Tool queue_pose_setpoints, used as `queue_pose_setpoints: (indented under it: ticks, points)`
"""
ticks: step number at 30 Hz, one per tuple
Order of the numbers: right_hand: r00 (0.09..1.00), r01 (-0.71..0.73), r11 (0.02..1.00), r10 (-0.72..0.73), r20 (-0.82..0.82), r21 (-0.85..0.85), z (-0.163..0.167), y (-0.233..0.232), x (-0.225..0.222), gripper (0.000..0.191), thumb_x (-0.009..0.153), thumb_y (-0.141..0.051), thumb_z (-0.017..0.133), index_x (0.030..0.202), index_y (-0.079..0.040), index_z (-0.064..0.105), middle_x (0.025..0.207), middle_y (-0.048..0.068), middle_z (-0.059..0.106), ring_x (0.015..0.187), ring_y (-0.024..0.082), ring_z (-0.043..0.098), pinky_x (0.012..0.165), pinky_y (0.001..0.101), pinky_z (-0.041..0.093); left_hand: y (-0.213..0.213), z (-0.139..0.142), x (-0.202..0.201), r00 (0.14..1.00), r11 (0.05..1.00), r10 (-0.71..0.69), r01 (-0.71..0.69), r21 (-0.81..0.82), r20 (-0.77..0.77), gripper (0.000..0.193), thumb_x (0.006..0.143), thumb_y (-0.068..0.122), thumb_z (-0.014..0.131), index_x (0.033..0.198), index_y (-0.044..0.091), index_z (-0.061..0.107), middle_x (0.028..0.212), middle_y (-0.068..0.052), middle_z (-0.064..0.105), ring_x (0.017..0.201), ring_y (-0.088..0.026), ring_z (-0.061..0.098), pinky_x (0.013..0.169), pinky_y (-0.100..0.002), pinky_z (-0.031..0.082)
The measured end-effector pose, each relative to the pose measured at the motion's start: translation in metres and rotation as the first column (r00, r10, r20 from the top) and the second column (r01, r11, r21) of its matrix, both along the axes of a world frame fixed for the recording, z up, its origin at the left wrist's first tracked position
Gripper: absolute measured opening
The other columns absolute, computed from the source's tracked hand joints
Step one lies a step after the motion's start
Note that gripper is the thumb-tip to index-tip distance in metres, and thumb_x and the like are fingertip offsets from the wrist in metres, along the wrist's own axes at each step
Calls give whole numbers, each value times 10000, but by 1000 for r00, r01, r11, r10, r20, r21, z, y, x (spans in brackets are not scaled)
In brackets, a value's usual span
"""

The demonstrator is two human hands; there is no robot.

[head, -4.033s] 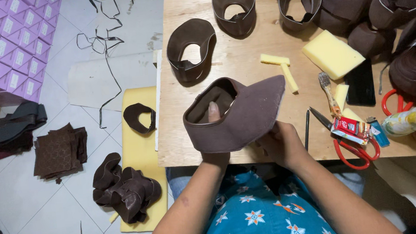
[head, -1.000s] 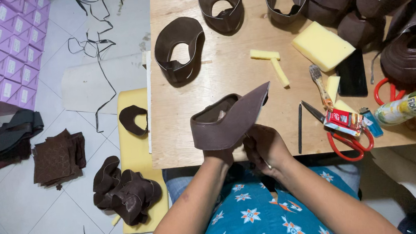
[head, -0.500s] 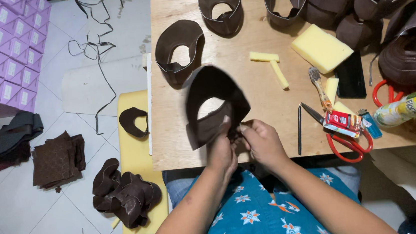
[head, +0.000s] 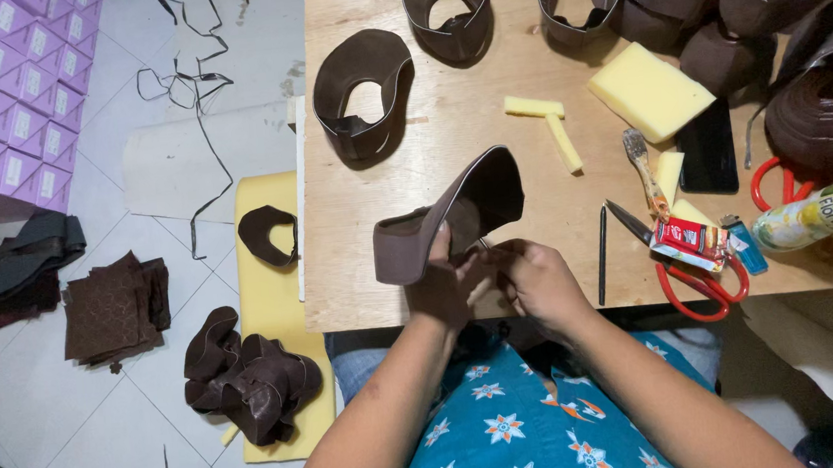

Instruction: The person assembles brown shoe parts by inserting a yellow foam piece into the opening and trimming excess material with scissors. They handle multiple shoe parts, inserting foam and cutting edges to fit.

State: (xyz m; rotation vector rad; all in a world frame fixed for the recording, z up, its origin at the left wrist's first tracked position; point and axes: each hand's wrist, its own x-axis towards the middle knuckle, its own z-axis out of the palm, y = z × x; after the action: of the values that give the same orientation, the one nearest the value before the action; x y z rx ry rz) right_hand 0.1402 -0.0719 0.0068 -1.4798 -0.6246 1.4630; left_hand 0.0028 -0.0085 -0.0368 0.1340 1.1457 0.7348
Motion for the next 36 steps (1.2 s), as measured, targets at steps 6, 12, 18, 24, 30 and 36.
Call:
queue_pose_setpoints:
  ticks: [6, 12, 18, 24, 30, 36]
  points:
    - [983, 185, 982, -186, -12, -26, 2, 2, -16, 244, 1002, -188, 564, 944, 28, 662, 548, 44, 513, 386, 118, 388, 354, 286, 279, 7, -20, 3, 970, 988, 143, -130, -78, 195, 371, 965, 315, 434, 1270, 129, 532, 1205, -66, 612, 1097, -210, 626, 786, -418, 571]
    - [988, 145, 989, -145, 48, 7, 8, 4, -15, 217, 998, -168, 534, 958, -7, 673, 575, 22, 512, 436, 91, 417, 388, 269, 324, 10, -14, 16, 974, 919, 151, -200, 340, 166, 162, 1038, 156, 649, 1145, 41, 611, 1009, -106, 596, 870, -219, 553, 663, -329, 500]
    - [986, 166, 984, -164, -33, 58, 2, 2, -21, 221, 984, -175, 522, 959, -8, 664, 565, 13, 516, 412, 93, 390, 364, 275, 284, 6, 16, 11, 998, 983, 58, -59, 174, 12, 174, 996, 194, 609, 1102, 60, 577, 897, -77, 571, 805, -232, 564, 650, -354, 466]
    - [990, 136, 991, -136, -29, -13, 12, 3, -20, 215, 989, -196, 611, 929, 8, 645, 552, 17, 483, 400, 86, 372, 365, 267, 274, 14, 1, 16, 946, 825, 112, 82, 559, -304, 203, 982, 69, 544, 1171, 38, 608, 1123, -70, 662, 1027, -188, 641, 853, -312, 554]
    - [975, -97, 988, 118, 186, -121, 18, -3, -12, 213, 955, -185, 598, 943, 16, 666, 602, 96, 627, 435, 158, 563, 408, 289, 464, 9, 10, 5, 992, 941, 33, 9, 338, -118, 183, 972, 114, 536, 1138, 53, 584, 1077, -85, 658, 931, -204, 657, 741, -377, 582]
    - [979, -173, 957, 193, 65, -233, -7, -10, -4, 208, 908, -70, 497, 1079, 13, 581, 751, 127, 726, 542, 174, 680, 471, 289, 557, 27, 13, 0, 974, 819, 216, -142, 555, -70, 202, 990, 114, 640, 1169, 20, 641, 1094, -87, 642, 931, -171, 601, 753, -319, 512]
